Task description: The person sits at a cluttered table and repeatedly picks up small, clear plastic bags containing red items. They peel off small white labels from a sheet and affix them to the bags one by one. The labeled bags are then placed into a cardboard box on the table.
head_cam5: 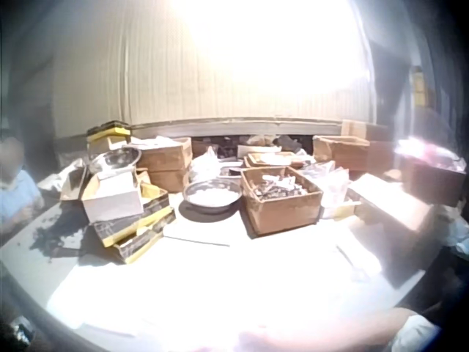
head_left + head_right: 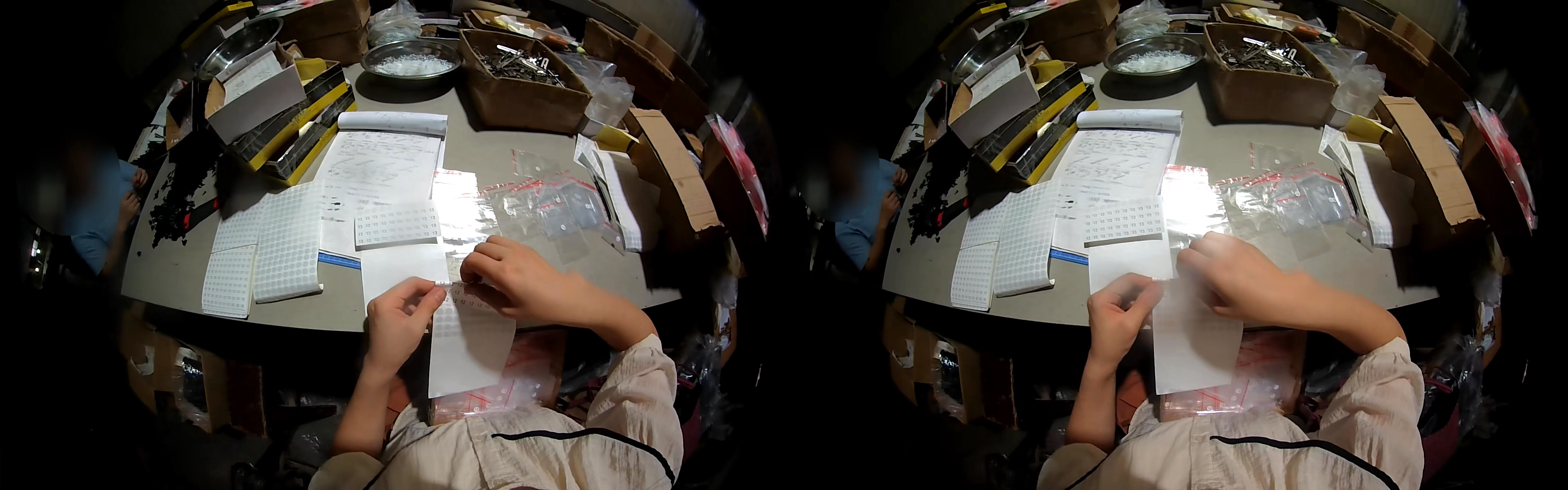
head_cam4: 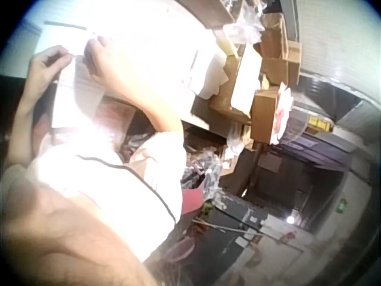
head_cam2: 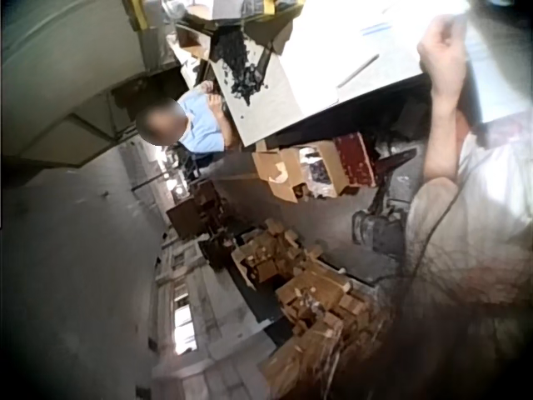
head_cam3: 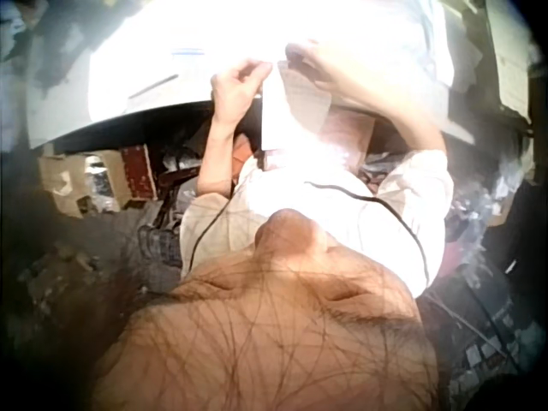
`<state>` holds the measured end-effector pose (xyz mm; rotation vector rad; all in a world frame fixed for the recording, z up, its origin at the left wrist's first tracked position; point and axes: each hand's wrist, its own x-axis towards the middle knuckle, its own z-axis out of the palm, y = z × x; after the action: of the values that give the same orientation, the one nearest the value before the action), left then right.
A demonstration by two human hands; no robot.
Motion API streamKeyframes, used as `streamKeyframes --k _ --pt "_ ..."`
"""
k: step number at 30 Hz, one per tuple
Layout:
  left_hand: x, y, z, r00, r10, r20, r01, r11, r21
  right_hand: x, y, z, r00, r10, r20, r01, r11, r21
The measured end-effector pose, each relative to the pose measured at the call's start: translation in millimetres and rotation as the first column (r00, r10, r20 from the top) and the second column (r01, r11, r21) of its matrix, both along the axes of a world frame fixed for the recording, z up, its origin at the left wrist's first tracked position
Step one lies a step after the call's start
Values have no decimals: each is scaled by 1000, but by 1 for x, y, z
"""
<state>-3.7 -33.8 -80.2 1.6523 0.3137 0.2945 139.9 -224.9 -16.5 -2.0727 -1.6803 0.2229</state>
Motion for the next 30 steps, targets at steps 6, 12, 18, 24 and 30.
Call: streamKeyframes --k 6,12,18,24,30 --pt "3 -3 4 1000 11 -4 -11 1000 18 -8 -4 -12 995 -47 91 42 998 48" --pt "3 -3 -3 999 45 24 -45 999 -1 -21 -7 -14 912 20 409 -47 997 56" --pt "5 -3 -1 999 42 -9 -42 997 58 32 -9 -4 996 -67 57 50 966 255" --pt "6 -2 -1 999 41 -20 -40 999 23 100 16 -11 952 -213 -219 174 967 -185" --pt "5 -3 1 999 41 -20 -40 999 22 119 4 -42 938 -348 15 346 926 -151"
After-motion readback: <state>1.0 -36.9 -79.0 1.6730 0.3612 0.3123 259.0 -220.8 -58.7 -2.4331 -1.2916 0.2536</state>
